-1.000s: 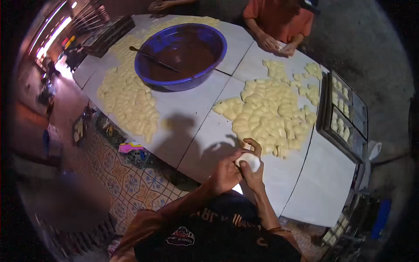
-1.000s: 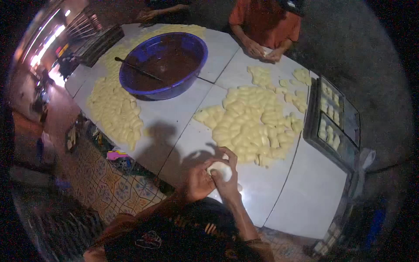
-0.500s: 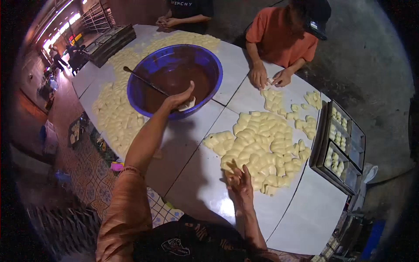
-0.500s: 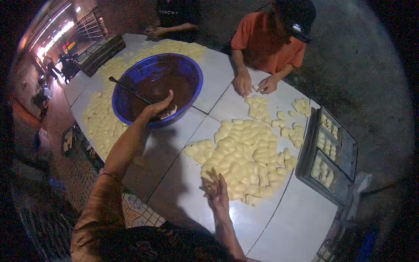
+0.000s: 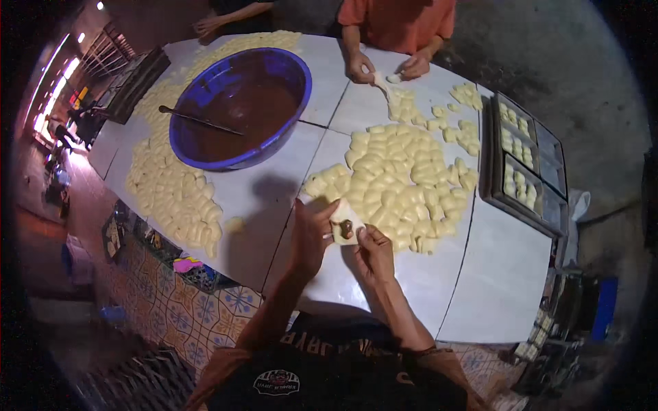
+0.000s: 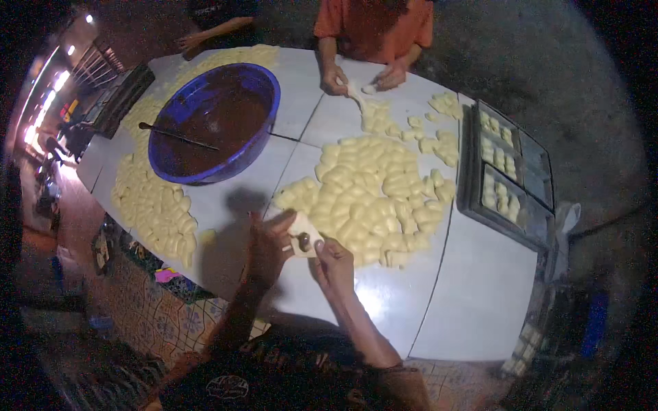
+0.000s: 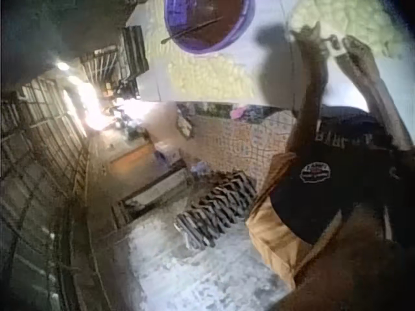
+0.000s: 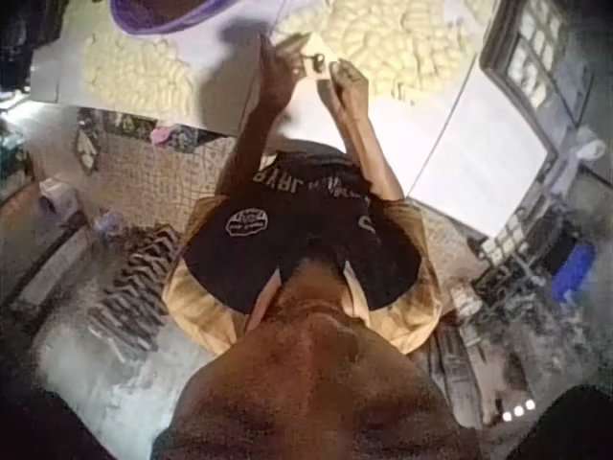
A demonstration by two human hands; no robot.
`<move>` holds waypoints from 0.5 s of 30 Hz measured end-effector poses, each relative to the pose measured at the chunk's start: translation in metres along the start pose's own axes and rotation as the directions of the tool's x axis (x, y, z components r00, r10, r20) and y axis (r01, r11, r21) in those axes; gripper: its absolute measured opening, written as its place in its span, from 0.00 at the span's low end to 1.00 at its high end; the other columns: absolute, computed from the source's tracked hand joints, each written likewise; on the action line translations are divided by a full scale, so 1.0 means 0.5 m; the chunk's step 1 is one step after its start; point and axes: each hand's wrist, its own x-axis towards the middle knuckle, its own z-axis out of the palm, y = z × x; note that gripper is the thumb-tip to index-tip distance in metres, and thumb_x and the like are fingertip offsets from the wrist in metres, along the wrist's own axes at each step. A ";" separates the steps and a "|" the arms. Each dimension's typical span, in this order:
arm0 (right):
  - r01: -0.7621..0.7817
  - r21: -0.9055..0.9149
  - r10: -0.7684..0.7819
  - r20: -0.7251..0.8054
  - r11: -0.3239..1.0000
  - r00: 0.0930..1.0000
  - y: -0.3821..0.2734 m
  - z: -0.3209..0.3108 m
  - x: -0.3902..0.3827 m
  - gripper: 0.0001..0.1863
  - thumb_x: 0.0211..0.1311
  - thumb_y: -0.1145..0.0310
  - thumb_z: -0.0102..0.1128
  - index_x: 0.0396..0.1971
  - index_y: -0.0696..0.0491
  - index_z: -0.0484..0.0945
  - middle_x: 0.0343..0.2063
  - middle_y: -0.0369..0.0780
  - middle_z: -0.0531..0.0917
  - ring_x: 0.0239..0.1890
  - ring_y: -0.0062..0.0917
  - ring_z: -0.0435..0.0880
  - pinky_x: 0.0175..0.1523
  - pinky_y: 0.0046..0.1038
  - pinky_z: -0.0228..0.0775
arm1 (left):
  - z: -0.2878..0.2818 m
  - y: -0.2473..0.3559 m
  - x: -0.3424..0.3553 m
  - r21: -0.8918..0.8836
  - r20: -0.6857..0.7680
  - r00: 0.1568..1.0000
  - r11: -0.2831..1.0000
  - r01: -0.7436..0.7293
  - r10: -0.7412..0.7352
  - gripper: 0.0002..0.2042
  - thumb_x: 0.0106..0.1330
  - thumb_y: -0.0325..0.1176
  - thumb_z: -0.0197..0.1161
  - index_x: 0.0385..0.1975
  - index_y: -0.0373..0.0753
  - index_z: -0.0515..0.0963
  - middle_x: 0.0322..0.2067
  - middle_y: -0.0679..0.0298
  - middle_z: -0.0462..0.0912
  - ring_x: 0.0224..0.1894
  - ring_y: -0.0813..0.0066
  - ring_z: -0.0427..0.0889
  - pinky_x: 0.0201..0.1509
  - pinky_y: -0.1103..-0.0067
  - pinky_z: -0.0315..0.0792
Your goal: The person shapes dough by filling dough pieces with chocolate spread from a bowl, folding and pinching the dough closed by hand, and placing the shaped dough portions onto the table and into metal baking trays.
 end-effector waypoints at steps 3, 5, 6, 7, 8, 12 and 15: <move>0.608 -0.437 -0.628 0.117 0.663 0.769 0.035 -0.011 -0.039 0.17 0.58 0.73 0.62 0.47 0.57 0.77 0.44 0.40 0.75 0.43 0.23 0.73 0.48 0.26 0.69 | 0.090 -0.033 -0.043 0.470 -0.451 0.884 0.875 0.116 0.125 0.44 0.66 0.66 0.38 0.65 0.27 0.50 0.65 0.42 0.54 0.60 0.49 0.67 0.65 0.60 0.59; 0.677 -0.726 -0.714 0.411 0.119 0.566 0.014 -0.005 -0.092 0.20 0.53 0.76 0.61 0.49 0.57 0.76 0.46 0.43 0.73 0.47 0.31 0.71 0.50 0.29 0.68 | 0.071 -0.062 -0.084 0.558 -0.272 0.946 0.830 0.006 0.177 0.25 0.69 0.39 0.53 0.63 0.34 0.62 0.49 0.54 0.75 0.49 0.68 0.75 0.53 0.78 0.68; 0.675 -0.734 -0.631 0.489 0.075 0.602 0.020 -0.029 -0.102 0.22 0.52 0.79 0.61 0.50 0.56 0.76 0.45 0.41 0.72 0.48 0.31 0.68 0.50 0.25 0.65 | 0.064 -0.075 -0.097 0.560 -0.266 0.949 0.828 0.008 0.171 0.25 0.69 0.39 0.53 0.63 0.34 0.62 0.49 0.54 0.75 0.49 0.68 0.75 0.53 0.78 0.68; 0.734 -0.677 -0.631 0.546 0.056 0.551 0.018 -0.038 -0.104 0.22 0.51 0.80 0.61 0.50 0.55 0.76 0.45 0.40 0.72 0.45 0.32 0.71 0.50 0.25 0.65 | 0.063 -0.084 -0.103 0.756 -0.163 0.943 0.651 -0.069 0.289 0.23 0.66 0.31 0.55 0.60 0.32 0.65 0.45 0.56 0.75 0.45 0.71 0.76 0.48 0.81 0.71; 0.755 -0.642 -0.619 0.540 0.136 0.571 0.012 -0.051 -0.115 0.20 0.52 0.80 0.61 0.48 0.57 0.76 0.45 0.41 0.73 0.44 0.30 0.72 0.50 0.25 0.66 | 0.064 -0.093 -0.108 0.894 -0.031 0.926 0.425 -0.144 0.377 0.21 0.63 0.23 0.58 0.57 0.30 0.69 0.41 0.58 0.75 0.41 0.75 0.77 0.42 0.84 0.74; 0.754 -0.318 -0.742 0.185 0.575 0.644 0.005 -0.072 -0.151 0.10 0.56 0.78 0.62 0.38 0.60 0.74 0.44 0.42 0.74 0.46 0.22 0.74 0.51 0.24 0.67 | 0.103 -0.099 -0.127 0.847 -0.036 0.970 0.522 -0.099 0.241 0.10 0.63 0.22 0.59 0.43 0.27 0.76 0.40 0.58 0.75 0.42 0.76 0.77 0.46 0.82 0.75; 0.775 -0.532 -0.675 0.436 0.340 0.595 -0.021 -0.057 -0.195 0.16 0.53 0.76 0.63 0.44 0.58 0.77 0.44 0.43 0.76 0.47 0.29 0.76 0.52 0.27 0.69 | 0.079 -0.127 -0.130 0.816 0.104 0.937 0.510 -0.272 0.333 0.08 0.63 0.24 0.61 0.40 0.28 0.76 0.40 0.58 0.76 0.43 0.76 0.77 0.44 0.82 0.75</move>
